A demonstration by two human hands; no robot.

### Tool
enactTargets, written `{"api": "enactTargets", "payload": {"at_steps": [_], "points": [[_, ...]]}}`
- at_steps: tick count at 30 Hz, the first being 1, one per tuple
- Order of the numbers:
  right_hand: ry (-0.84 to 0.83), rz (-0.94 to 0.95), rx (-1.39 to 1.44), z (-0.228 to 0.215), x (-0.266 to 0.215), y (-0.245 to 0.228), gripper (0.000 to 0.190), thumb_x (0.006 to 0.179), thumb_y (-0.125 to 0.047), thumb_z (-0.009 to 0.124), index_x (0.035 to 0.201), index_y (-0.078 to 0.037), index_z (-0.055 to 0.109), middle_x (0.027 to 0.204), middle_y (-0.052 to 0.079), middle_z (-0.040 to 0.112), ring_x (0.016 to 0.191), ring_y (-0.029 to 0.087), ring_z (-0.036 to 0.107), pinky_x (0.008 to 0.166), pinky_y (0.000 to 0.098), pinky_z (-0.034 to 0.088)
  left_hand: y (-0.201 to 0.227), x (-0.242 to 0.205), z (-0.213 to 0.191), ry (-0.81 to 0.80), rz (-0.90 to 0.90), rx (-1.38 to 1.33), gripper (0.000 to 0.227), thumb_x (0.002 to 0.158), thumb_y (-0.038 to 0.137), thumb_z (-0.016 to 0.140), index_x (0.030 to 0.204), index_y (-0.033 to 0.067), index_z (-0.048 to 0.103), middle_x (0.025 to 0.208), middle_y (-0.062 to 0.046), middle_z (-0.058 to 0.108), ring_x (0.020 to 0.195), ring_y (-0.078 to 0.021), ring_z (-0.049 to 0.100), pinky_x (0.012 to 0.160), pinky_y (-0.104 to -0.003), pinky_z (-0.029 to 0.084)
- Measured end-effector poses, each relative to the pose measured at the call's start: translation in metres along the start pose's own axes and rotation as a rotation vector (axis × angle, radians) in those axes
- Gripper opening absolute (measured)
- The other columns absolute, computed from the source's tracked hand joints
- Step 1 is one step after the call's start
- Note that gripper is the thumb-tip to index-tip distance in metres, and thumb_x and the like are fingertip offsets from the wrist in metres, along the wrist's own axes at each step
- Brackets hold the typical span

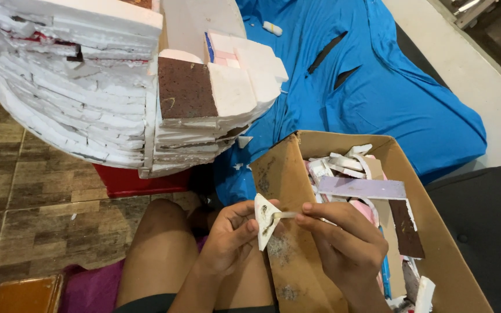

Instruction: Shaping and assembling styrofoam and cardboard pieces using a candle flame and small tools to create a structure.

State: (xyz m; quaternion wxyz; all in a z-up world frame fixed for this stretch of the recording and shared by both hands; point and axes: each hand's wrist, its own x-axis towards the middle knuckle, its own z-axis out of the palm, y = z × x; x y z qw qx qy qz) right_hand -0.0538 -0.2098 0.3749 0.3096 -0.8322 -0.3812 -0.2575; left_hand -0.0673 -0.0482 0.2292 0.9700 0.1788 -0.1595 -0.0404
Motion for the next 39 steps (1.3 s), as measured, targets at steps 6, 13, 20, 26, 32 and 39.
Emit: {"api": "enactTargets", "payload": {"at_steps": [6,13,20,26,32,39], "points": [[0.03,-0.02,0.026,0.003,0.002,0.001,0.01,0.076,0.003,0.079,0.083,-0.004,0.078,0.101,0.006,0.077,0.086,0.016,0.072,0.077,0.0261,0.059,0.001,0.0,0.002,-0.02,0.006,-0.028,0.053,0.096,0.016,0.073,0.137,-0.0126,0.055,0.117,-0.023,0.07,0.103,-0.0259,0.07,0.097,-0.035,0.055],[-0.037,0.016,-0.013,-0.001,0.005,-0.002,0.018,0.079,0.002,0.075,0.091,-0.009,0.08,0.102,0.004,0.075,0.083,0.014,0.068,0.071,0.0248,0.054,0.003,-0.001,-0.003,0.019,0.051,0.044,0.051,0.094,0.009,0.072,0.138,-0.0113,0.056,0.115,-0.019,0.07,0.098,-0.0187,0.067,0.086,-0.026,0.053],[-0.097,0.093,0.021,0.002,0.0,0.0,0.019,0.079,0.0,0.075,0.098,-0.004,0.078,0.092,0.005,0.072,0.068,0.013,0.056,0.058,0.0234,0.045,0.003,0.001,-0.006,0.003,0.102,0.087,0.053,0.091,0.006,0.078,0.137,-0.0098,0.058,0.115,-0.017,0.069,0.101,-0.0185,0.064,0.093,-0.029,0.05],[-0.06,0.209,0.037,0.007,0.0,-0.003,0.011,0.081,-0.006,0.078,0.091,-0.005,0.077,0.075,0.002,0.072,0.061,0.012,0.054,0.058,0.0234,0.044,0.003,0.002,-0.003,-0.019,0.145,0.125,0.047,0.089,-0.006,0.075,0.134,-0.005,0.062,0.116,-0.018,0.07,0.099,-0.0196,0.067,0.088,-0.029,0.055],[-0.127,0.213,0.078,0.006,-0.004,-0.003,0.009,0.079,-0.007,0.079,0.088,-0.004,0.08,0.071,0.0,0.07,0.053,0.007,0.046,0.046,0.02,0.034,0.004,0.001,-0.005,-0.02,0.172,0.158,0.046,0.09,-0.007,0.073,0.135,-0.003,0.062,0.118,-0.019,0.071,0.102,-0.0221,0.069,0.091,-0.032,0.056],[-0.164,0.204,0.147,0.003,-0.005,-0.004,0.01,0.077,-0.007,0.08,0.087,-0.003,0.08,0.07,0.001,0.069,0.053,0.008,0.046,0.047,0.021,0.035,0.004,0.001,-0.007,0.012,0.174,0.176,0.046,0.087,-0.004,0.078,0.131,-0.0007,0.065,0.117,-0.019,0.071,0.107,-0.0249,0.07,0.093,-0.034,0.057]]}}
